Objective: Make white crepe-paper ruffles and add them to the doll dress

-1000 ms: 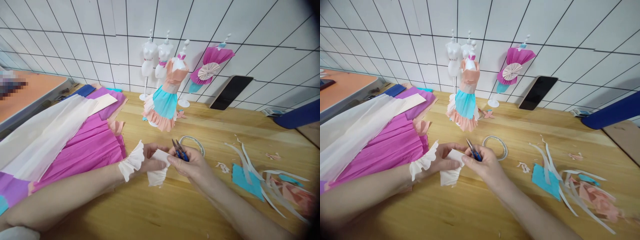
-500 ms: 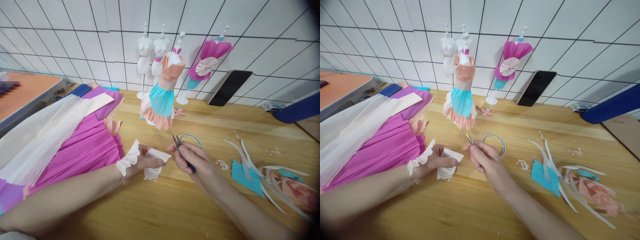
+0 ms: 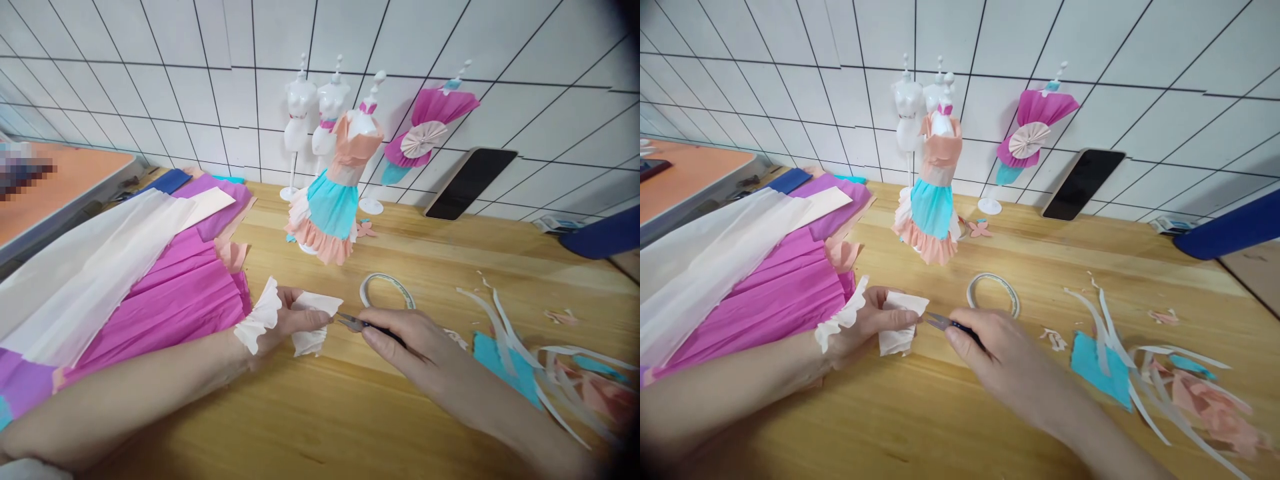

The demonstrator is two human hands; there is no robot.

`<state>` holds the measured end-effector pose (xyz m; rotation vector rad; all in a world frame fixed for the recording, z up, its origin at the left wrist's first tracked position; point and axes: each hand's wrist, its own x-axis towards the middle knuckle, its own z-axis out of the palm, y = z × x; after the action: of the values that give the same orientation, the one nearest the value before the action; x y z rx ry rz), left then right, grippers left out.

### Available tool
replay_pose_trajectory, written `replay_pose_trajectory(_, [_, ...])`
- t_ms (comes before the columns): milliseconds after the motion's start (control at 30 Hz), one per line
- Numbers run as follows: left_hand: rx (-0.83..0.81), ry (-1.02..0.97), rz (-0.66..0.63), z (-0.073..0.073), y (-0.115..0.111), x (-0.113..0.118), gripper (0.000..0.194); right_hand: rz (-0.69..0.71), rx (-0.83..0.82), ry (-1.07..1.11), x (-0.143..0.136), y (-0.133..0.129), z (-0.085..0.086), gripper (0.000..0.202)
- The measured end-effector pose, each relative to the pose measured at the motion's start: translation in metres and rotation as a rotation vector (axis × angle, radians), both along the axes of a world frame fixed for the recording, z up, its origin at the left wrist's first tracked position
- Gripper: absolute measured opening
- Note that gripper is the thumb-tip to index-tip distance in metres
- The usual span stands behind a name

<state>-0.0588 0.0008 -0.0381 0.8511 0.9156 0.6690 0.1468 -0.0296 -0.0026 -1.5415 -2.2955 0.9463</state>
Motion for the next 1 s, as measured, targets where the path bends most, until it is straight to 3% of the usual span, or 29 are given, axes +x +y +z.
replay_pose_trajectory(267, [0.035, 0.013, -0.051, 0.003, -0.002, 0.003, 0.032, 0.001, -0.137, 0.088, -0.010, 0.003, -0.002, 0.033])
replay_pose_trajectory(667, [0.048, 0.130, -0.050, 0.009, -0.004, 0.004, 0.033, -0.040, -0.159, 0.140, -0.017, 0.001, -0.005, 0.037])
replay_pose_trajectory(1000, [0.085, 0.115, -0.072, 0.009, -0.004, 0.004, 0.033, -0.058, -0.243, 0.261, -0.018, 0.006, -0.010, 0.034])
